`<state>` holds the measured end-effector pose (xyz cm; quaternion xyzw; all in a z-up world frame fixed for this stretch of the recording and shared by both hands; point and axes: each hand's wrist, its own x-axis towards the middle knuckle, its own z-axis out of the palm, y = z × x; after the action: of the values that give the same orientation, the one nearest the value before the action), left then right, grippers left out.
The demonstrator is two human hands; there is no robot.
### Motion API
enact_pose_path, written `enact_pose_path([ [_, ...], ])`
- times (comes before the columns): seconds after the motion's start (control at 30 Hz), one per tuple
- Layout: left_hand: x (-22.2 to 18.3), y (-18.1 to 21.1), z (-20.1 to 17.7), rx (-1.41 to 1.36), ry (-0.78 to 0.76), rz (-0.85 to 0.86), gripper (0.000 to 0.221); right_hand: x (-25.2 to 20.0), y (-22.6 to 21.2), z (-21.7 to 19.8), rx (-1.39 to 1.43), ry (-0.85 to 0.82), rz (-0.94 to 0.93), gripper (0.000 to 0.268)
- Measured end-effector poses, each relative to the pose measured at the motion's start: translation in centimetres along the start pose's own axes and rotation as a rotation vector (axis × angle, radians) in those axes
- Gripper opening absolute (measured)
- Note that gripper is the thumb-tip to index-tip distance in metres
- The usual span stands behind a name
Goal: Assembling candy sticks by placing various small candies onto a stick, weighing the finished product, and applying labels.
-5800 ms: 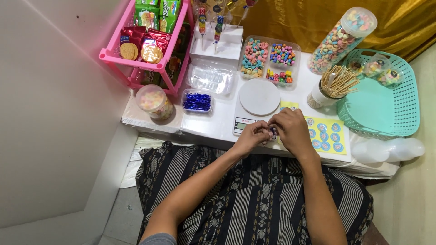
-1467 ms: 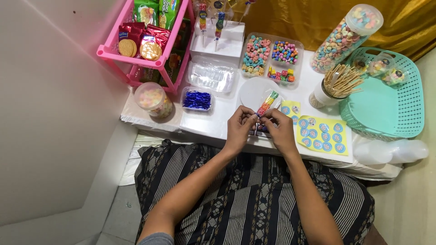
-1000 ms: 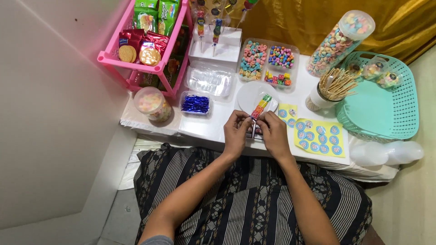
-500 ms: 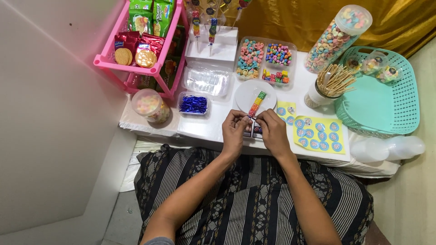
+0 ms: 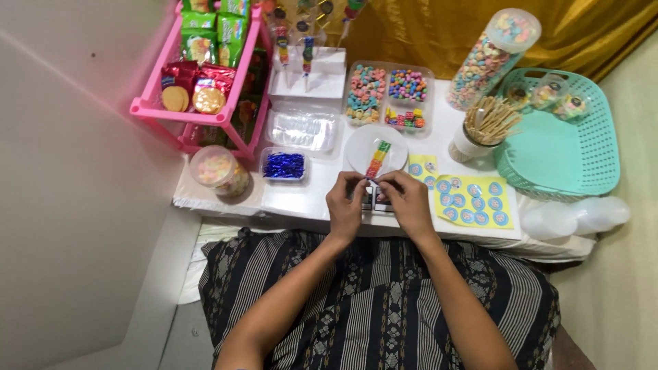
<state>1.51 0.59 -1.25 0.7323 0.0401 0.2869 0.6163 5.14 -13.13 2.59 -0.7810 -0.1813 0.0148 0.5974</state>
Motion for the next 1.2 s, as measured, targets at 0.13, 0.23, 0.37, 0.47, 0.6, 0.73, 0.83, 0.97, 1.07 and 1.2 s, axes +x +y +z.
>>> enact_pose_path([
  [0.13, -0.1, -0.2, 0.1, -0.003, -0.023, -0.008, 0.002, 0.2, 1.8, -0.1, 0.029, 0.017, 0.037, 0.014],
  [0.23, -0.2, -0.3, 0.3, -0.041, -0.019, -0.049, 0.004, 0.1, 1.4, -0.5, 0.115, 0.008, 0.071, 0.022],
  [0.37, -0.5, -0.4, 0.3, -0.093, -0.051, -0.081, 0.006, 0.0, -0.1, -1.3, 0.112, -0.064, 0.05, 0.022],
  [0.47, -0.6, 0.1, 0.5, -0.097, -0.071, -0.081, 0.008, 0.0, -0.9, -1.7, 0.106, -0.074, -0.002, 0.021],
  [0.6, -0.8, 0.5, 1.1, -0.129, -0.101, -0.099, 0.012, 0.2, -0.2, -2.5, 0.028, -0.049, -0.122, 0.023],
  [0.73, -0.9, 1.1, 1.2, -0.149, -0.11, -0.153, 0.016, 0.0, 0.7, -2.5, -0.105, -0.005, -0.283, 0.019],
  [0.83, -1.0, 1.1, 1.3, -0.19, -0.121, -0.217, 0.022, 0.1, 1.0, -2.4, -0.267, 0.072, -0.436, 0.013],
  [0.97, -1.2, 0.5, 1.7, -0.285, -0.14, -0.291, 0.016, 0.1, 0.5, -2.5, -0.452, 0.113, -0.545, 0.012],
  [1.07, -1.3, 0.2, 1.7, -0.306, -0.163, -0.329, 0.013, 0.4, 1.0, -2.5, -0.571, 0.098, -0.604, 0.012],
  [1.2, -1.6, -1.0, 1.9, -0.284, -0.231, -0.349, 0.015, 0.7, 1.6, -2.6, -0.646, 0.082, -0.595, 0.013],
])
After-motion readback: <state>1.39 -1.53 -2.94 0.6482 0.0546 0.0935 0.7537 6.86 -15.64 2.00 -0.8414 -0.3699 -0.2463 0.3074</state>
